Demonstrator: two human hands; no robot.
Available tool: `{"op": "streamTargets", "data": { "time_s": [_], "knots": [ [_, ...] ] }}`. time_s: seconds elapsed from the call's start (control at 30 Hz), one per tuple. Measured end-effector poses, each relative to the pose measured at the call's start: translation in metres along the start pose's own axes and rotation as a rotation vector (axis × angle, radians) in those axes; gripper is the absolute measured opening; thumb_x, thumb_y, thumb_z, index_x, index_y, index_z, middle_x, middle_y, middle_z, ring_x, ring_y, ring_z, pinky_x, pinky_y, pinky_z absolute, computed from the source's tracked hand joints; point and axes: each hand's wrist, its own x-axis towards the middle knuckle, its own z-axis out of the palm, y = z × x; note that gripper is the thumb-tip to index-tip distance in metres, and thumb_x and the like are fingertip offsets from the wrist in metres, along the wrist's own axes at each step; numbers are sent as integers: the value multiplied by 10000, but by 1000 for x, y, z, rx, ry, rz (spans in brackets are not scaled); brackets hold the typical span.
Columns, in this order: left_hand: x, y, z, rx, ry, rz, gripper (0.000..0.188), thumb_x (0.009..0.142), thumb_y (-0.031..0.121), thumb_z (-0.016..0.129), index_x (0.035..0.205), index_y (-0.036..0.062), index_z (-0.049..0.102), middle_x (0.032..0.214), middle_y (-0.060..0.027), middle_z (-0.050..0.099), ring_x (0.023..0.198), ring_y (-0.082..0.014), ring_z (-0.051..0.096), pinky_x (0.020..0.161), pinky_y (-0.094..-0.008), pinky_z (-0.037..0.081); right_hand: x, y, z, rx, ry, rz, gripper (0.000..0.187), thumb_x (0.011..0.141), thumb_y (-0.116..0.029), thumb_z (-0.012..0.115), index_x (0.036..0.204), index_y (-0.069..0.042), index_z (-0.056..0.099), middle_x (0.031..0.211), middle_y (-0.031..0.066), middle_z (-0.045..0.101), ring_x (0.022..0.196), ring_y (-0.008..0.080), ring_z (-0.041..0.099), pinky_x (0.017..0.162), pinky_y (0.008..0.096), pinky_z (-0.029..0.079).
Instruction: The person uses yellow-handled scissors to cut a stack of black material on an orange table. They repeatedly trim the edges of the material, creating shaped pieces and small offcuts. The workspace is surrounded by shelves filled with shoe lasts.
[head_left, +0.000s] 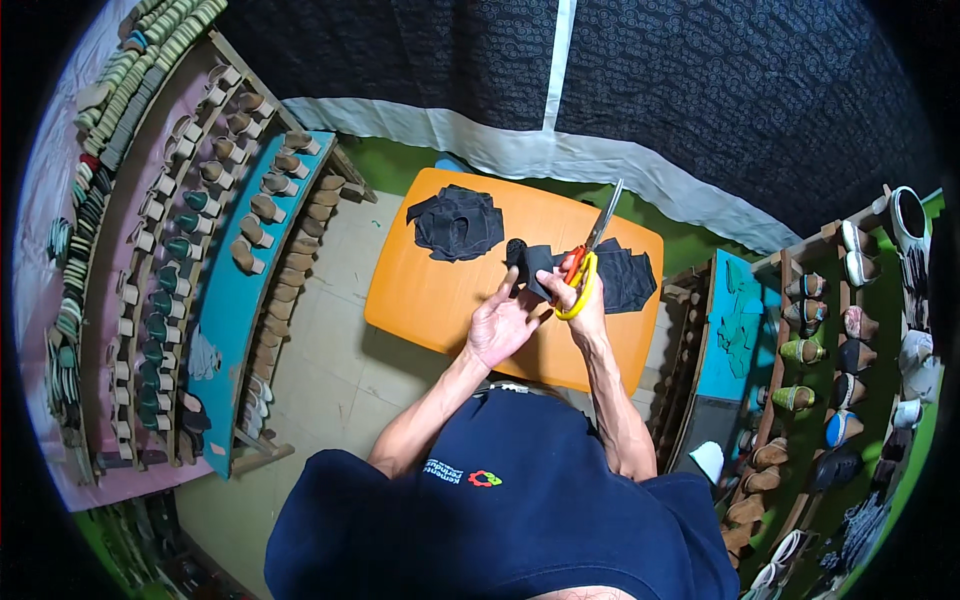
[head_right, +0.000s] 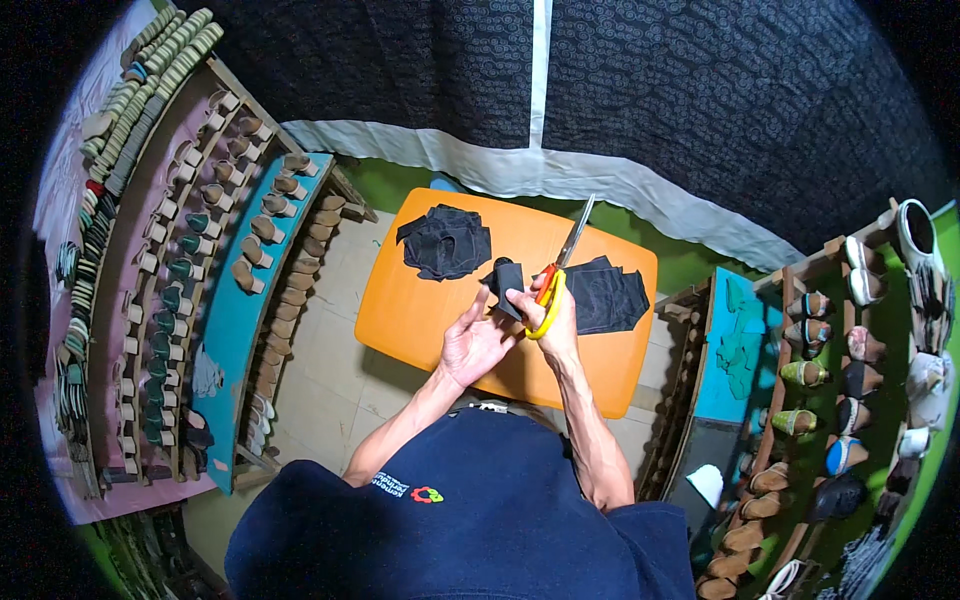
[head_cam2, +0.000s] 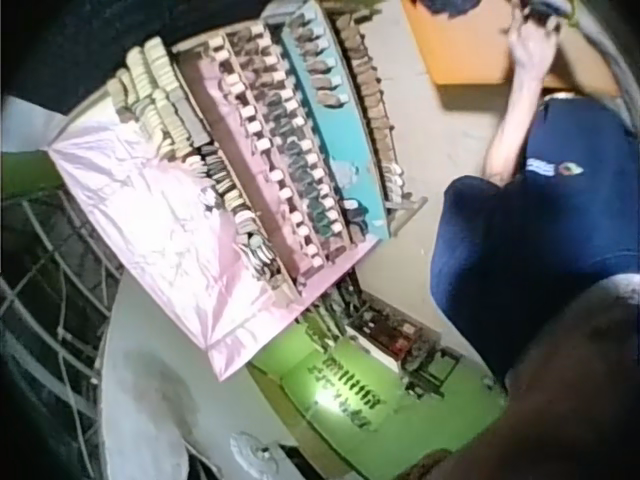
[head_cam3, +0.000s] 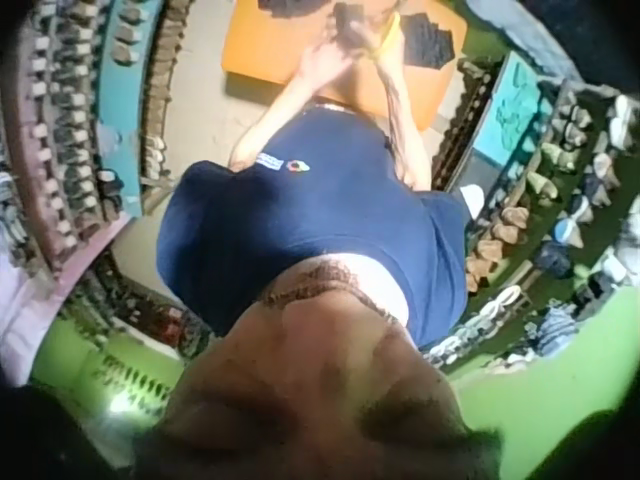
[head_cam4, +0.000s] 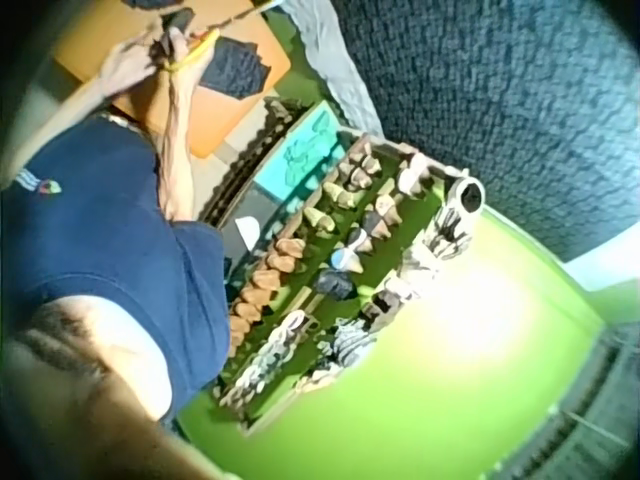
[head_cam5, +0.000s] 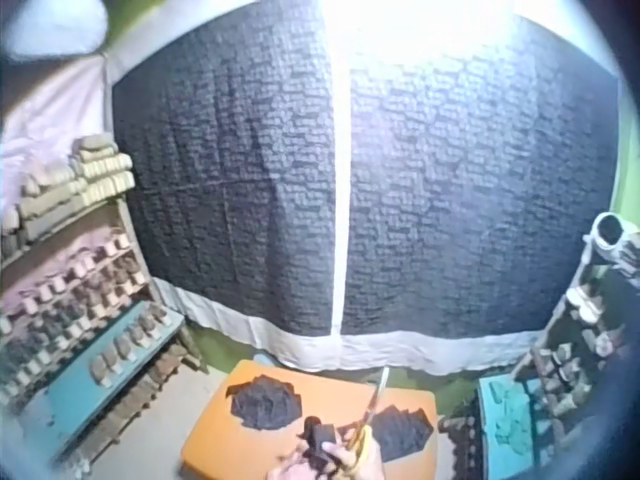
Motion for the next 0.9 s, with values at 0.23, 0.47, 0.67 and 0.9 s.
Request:
{"op": "streamTargets", "data": {
  "time_s": [0.23, 0.47, 0.67, 0.9],
  "knots": [
    [46, 11, 12, 484, 285, 356, 432, 932, -29, 615, 1355, 44, 565, 1265, -110, 638, 1129, -208, 627, 1005, -346, 515, -8, -9, -8, -44, 127, -21, 294, 875, -231, 777, 908, -83, 525, 718, 8, 569, 527, 97, 558, 473, 234, 446],
    [73, 30, 34, 647, 251, 592, 533, 877, -69, 677, 1385, 10, 535, 1059, -99, 696, 940, -150, 687, 881, -280, 574, -53, 61, -19, -179, -109, 187, 437, 974, -465, 614, 898, -35, 592, 707, 40, 581, 558, 138, 600, 541, 297, 504],
    [68, 30, 32, 713, 276, 574, 586, 859, -83, 683, 1409, -14, 494, 1009, -125, 703, 880, -168, 707, 851, -272, 586, -62, 63, -8, -371, -198, 117, 528, 994, -525, 534, 930, -4, 588, 676, 74, 588, 614, 164, 603, 591, 333, 500],
    [56, 29, 16, 858, 283, 557, 585, 858, -72, 691, 1405, -23, 493, 985, -125, 725, 879, -154, 716, 847, -263, 588, -41, 47, 1, -320, -236, 184, 583, 994, -580, 488, 934, -9, 593, 633, 58, 550, 543, 154, 574, 532, 325, 506]
  ]
}}
